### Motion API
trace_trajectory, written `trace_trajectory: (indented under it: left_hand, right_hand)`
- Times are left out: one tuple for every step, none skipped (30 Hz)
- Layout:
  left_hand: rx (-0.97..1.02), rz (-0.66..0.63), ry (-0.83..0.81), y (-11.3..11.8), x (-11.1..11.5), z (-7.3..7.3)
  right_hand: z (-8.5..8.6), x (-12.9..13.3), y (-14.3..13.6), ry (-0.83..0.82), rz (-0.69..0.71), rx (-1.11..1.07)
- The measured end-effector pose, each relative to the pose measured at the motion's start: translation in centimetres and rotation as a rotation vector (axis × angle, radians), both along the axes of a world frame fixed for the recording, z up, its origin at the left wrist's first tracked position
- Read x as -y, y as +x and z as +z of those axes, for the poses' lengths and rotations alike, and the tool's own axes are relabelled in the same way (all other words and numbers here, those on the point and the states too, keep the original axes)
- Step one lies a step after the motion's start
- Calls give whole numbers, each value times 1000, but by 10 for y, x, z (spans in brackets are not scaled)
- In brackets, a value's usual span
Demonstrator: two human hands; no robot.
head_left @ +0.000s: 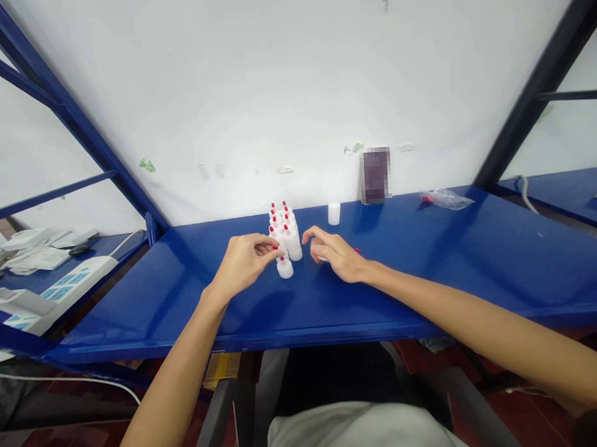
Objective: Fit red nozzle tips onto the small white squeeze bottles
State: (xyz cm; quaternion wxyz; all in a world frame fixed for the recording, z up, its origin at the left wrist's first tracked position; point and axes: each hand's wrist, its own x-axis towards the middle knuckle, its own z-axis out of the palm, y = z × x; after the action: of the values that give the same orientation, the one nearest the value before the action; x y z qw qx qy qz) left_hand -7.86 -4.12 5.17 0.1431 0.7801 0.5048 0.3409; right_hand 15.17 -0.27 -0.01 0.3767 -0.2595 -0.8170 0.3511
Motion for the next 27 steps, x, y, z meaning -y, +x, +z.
trace_trajectory:
  left_hand:
    - [61, -18, 38, 3, 2, -1]
    - [108, -52, 69, 8, 5, -2]
    - [137, -93, 94, 13, 8, -4]
    - [141, -135, 114, 18, 11, -6]
    - [130, -171, 129, 24, 13, -9]
    - [113, -195, 142, 29, 14, -11]
    - [92, -212, 151, 34, 15, -14]
    - [76, -221, 157, 38, 15, -16]
    - [66, -228, 162, 41, 15, -19]
    - [61, -236, 164, 44, 14, -21]
    - [60, -247, 165, 46, 13, -23]
    - [60, -256, 169, 47, 13, -24]
    - [57, -261, 176, 48, 12, -25]
    - [51, -260, 186, 49, 12, -26]
    - [47, -256, 196, 50, 12, -27]
    - [51, -249, 205, 51, 12, -27]
    - [65, -243, 208, 52, 13, -28]
    - [91, -238, 204, 53, 13, -29]
    - [126, -236, 193, 53, 14, -30]
    - [167, -232, 177, 54, 14, -32]
    - [207, -228, 158, 56, 14, -34]
    - [242, -225, 136, 57, 14, -35]
    - [272, -222, 115, 58, 15, -37]
    - [294, -220, 96, 60, 15, -39]
    - [306, -219, 84, 62, 15, -40]
    - [308, -216, 78, 63, 15, -41]
    - [307, -211, 80, 64, 15, -42]
  right_hand:
    - [0, 0, 0, -32, 49, -23]
    - [0, 0, -1, -63, 100, -43]
    - [0, 0, -1, -91, 143, -59]
    - [0, 0, -1, -111, 174, -69]
    - [0, 1, 0, -117, 193, -70]
    - [0, 1, 0, -109, 202, -62]
    - [0, 2, 0, -85, 202, -47]
    - [1, 3, 1, -49, 198, -30]
    - [1, 4, 1, -9, 192, -13]
    - [2, 5, 2, 28, 187, 2]
    - [3, 6, 2, 54, 181, 16]
    - [3, 7, 2, 69, 173, 32]
    - [4, 8, 2, 78, 162, 50]
    - [4, 9, 1, 84, 147, 65]
    - [5, 10, 1, 92, 128, 73]
    - [5, 11, 0, 102, 107, 73]
    - [5, 12, 0, 113, 86, 67]
    - [5, 13, -1, 125, 65, 53]
    - [5, 13, -1, 135, 44, 38]
    - [5, 14, -2, 142, 26, 25]
    - [5, 14, -2, 144, 10, 16]
    - [5, 14, -2, 145, -2, 10]
    - [5, 14, -2, 145, -10, 5]
    - [5, 14, -1, 145, -13, 3]
    - [5, 14, -1, 144, -14, 3]
    - [5, 14, -1, 143, -13, 2]
    - [4, 14, -1, 138, -13, -1]
